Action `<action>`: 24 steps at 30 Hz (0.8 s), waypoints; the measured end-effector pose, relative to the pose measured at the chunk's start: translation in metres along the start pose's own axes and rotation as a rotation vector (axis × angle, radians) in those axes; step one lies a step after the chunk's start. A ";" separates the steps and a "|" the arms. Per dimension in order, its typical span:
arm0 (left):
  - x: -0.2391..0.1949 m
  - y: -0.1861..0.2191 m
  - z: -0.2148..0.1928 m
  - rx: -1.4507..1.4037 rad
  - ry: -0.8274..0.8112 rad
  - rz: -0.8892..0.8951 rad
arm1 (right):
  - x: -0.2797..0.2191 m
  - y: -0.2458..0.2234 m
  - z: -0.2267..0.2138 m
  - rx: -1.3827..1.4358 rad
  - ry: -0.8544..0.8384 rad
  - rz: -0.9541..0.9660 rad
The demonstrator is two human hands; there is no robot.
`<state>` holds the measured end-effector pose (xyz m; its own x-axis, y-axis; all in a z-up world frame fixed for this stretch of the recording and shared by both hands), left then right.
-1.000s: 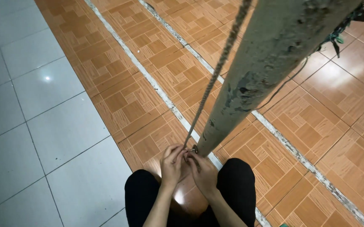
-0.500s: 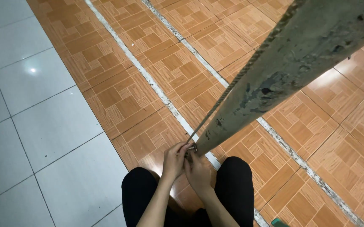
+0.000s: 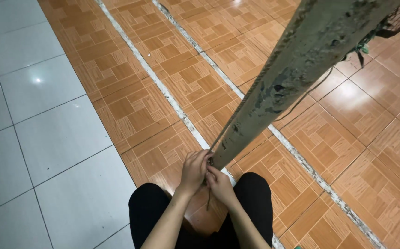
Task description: The person ties a badminton net to a metal pole using a blue string and a white rope. They wrap the string around the top of the pole and tie a knot, then wrap the rope around the lower part of the pole and tie another knot.
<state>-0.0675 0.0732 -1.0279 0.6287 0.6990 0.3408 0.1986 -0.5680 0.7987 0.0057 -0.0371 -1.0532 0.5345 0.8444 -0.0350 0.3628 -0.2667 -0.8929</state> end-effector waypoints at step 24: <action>-0.025 -0.015 0.015 0.039 0.215 0.018 | -0.036 0.007 -0.027 0.096 -0.121 0.046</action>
<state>-0.0747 0.0580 -1.0555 0.4584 0.7628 0.4561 0.2205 -0.5948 0.7731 0.0096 -0.0817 -1.0459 0.4513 0.8835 -0.1257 0.2618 -0.2658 -0.9278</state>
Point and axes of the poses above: each hand's wrist, its own x-axis towards the middle knuckle, its own z-axis out of the palm, y = z × x, the point moved 3 cm from there along x, towards the middle knuckle, and after that the axes turned 9 degrees about -z, right-handed, at the moved point
